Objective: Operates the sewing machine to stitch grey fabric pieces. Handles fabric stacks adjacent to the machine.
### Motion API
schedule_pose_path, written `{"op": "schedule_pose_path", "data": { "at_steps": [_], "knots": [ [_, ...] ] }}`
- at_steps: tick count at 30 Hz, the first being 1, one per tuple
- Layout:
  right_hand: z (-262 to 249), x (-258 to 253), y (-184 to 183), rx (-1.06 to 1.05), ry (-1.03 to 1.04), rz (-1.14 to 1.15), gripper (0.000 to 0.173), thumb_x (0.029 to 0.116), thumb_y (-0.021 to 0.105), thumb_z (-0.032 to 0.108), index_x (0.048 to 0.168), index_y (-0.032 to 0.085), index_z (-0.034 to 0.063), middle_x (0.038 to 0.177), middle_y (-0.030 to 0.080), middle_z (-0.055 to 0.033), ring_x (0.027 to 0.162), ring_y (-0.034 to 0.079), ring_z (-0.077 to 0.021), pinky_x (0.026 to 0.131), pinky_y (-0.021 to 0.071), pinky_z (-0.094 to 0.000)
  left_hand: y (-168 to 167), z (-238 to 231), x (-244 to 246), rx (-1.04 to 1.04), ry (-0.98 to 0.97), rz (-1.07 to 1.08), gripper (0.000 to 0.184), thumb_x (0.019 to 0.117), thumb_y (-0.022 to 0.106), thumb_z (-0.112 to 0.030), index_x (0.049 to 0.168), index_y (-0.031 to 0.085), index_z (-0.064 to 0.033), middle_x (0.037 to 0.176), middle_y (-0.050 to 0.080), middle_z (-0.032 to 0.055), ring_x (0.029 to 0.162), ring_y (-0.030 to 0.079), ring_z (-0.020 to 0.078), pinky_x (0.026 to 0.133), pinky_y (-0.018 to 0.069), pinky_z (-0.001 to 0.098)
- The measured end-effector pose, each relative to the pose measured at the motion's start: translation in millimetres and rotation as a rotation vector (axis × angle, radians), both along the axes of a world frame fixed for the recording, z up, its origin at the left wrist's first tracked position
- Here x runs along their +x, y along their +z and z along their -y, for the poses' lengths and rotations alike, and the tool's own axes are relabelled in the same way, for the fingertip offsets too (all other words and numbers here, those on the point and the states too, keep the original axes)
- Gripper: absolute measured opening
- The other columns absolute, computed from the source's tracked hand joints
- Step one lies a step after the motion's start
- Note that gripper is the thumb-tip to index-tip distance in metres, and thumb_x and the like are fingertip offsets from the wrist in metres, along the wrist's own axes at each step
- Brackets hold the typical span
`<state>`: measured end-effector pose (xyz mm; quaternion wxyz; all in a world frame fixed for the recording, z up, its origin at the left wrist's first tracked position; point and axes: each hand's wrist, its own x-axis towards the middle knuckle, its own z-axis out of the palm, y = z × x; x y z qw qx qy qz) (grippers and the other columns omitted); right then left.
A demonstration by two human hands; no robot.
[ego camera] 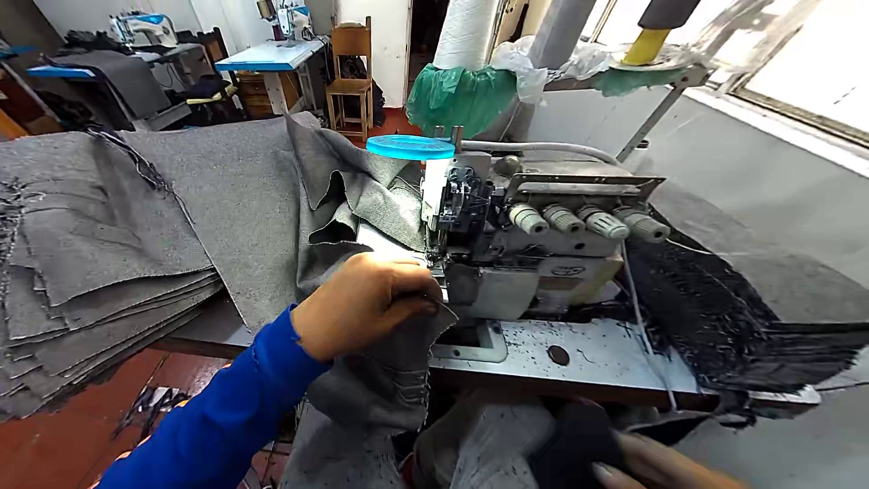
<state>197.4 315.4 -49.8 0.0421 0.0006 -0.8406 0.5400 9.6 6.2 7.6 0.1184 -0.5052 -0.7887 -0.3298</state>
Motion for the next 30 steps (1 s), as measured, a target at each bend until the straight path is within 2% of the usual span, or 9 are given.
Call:
{"op": "schedule_pose_path", "data": {
  "at_steps": [6, 11, 16, 19, 22, 24, 26, 28, 30],
  "knots": [
    [108.4, -93.4, -20.1, -0.129, -0.168, -0.512, 0.029, 0.0937, 0.06, 0.003, 0.119, 0.065, -0.0114, 0.106, 0.076, -0.0091, 0.097, 0.072, -0.003, 0.087, 0.0595, -0.0208, 3.6, -10.5, 15.8, 0.085, 0.008, -0.027, 0.021, 0.0986, 0.065, -0.021, 0.091, 0.078, -0.0066, 0.078, 0.069, -0.0023, 0.074, 0.062, -0.0004, 0.068, 0.0498, 0.0146],
    [152.7, -111.3, -8.9, -0.499, 0.035, -0.537, 0.029, 0.0961, 0.055, -0.004, 0.123, 0.059, -0.0124, 0.107, 0.075, -0.0039, 0.1, 0.071, -0.0019, 0.091, 0.0586, -0.0202, 0.1, -8.5, 14.4, 0.229, 0.093, 0.064, 0.014, 0.0915, 0.075, -0.016, 0.086, 0.074, -0.0034, 0.11, 0.073, 0.0046, 0.098, 0.068, 0.0043, 0.086, 0.0575, 0.0194],
    [164.1, -111.6, -13.9, -0.728, 0.002, -0.497, 0.023, 0.0931, 0.054, -0.011, 0.111, 0.052, 0.0024, 0.095, 0.074, 0.0035, 0.088, 0.072, -0.0025, 0.081, 0.0602, -0.0205, 0.5, -6.2, 15.3, 0.237, 0.134, 0.177, 0.007, 0.0893, 0.075, -0.006, 0.089, 0.069, -0.0019, 0.076, 0.07, -0.0016, 0.067, 0.063, -0.002, 0.062, 0.053, 0.0133],
    [164.0, -110.0, -18.1, -0.682, 0.012, -0.552, 0.012, 0.0951, 0.054, -0.002, 0.105, 0.058, 0.0037, 0.091, 0.072, 0.0073, 0.084, 0.068, 0.0024, 0.076, 0.0582, -0.0166, 5.0, -5.9, 17.7, 0.216, 0.158, 0.178, 0.006, 0.0897, 0.074, -0.005, 0.09, 0.068, -0.0036, 0.076, 0.07, -0.0028, 0.067, 0.063, -0.0016, 0.062, 0.0529, 0.0141],
    [165.6, -104.0, -28.2, -0.465, 0.078, -0.554, 0.032, 0.1002, 0.062, 0.031, 0.102, 0.069, 0.0004, 0.089, 0.073, 0.0057, 0.083, 0.067, 0.007, 0.073, 0.057, -0.0146, 17.6, -7.0, 24.4, 0.166, 0.169, 0.159, 0.005, 0.0913, 0.072, -0.006, 0.094, 0.068, -0.005, 0.077, 0.071, -0.0035, 0.066, 0.064, -0.0013, 0.06, 0.0526, 0.0144],
    [176.3, -98.3, -41.6, -0.366, 0.093, -0.505, 0.021, 0.0899, 0.071, 0.022, 0.089, 0.075, 0.0015, 0.082, 0.075, -0.0002, 0.079, 0.07, 0.0038, 0.072, 0.0584, -0.0171, 22.0, -10.2, 23.8, 0.093, 0.182, 0.08, 0.007, 0.093, 0.07, -0.008, 0.099, 0.068, -0.0075, 0.074, 0.069, -0.0047, 0.061, 0.061, -0.0001, 0.057, 0.0506, 0.0173],
    [184.9, -94.7, -56.8, -0.336, 0.102, -0.403, 0.018, 0.0898, 0.07, 0.018, 0.083, 0.075, 0.0022, 0.075, 0.073, -0.0016, 0.073, 0.068, 0.0023, 0.069, 0.0569, -0.019, 9.8, -14.4, 11.4, 0.003, 0.237, -0.077, 0.012, 0.0919, 0.071, -0.011, 0.104, 0.07, -0.0096, 0.074, 0.07, -0.004, 0.064, 0.064, 0.0072, 0.065, 0.0539, 0.0295],
    [184.0, -94.3, -68.0, -0.42, 0.127, -0.272, 0.02, 0.0944, 0.066, 0.017, 0.083, 0.074, 0.003, 0.074, 0.071, 0.0021, 0.071, 0.066, 0.0037, 0.069, 0.056, -0.0193, -21.3, -15.6, -9.5, -0.004, 0.309, -0.194, 0.014, 0.0897, 0.074, -0.013, 0.103, 0.075, -0.0107, 0.08, 0.073, -0.0009, 0.082, 0.067, 0.0178, 0.089, 0.0492, 0.0435],
    [175.8, -95.2, -72.1, -0.516, 0.174, -0.19, 0.02, 0.098, 0.063, 0.015, 0.087, 0.074, 0.0034, 0.077, 0.072, 0.0048, 0.075, 0.067, 0.0043, 0.073, 0.0572, -0.0192, -48.0, -13.2, -18.4, 0.036, 0.412, -0.337, 0.011, 0.0918, 0.072, -0.022, 0.099, 0.078, -0.016, 0.098, 0.075, 0.0002, 0.105, 0.065, 0.0247, 0.1, 0.0439, 0.0493]
  ]
}}
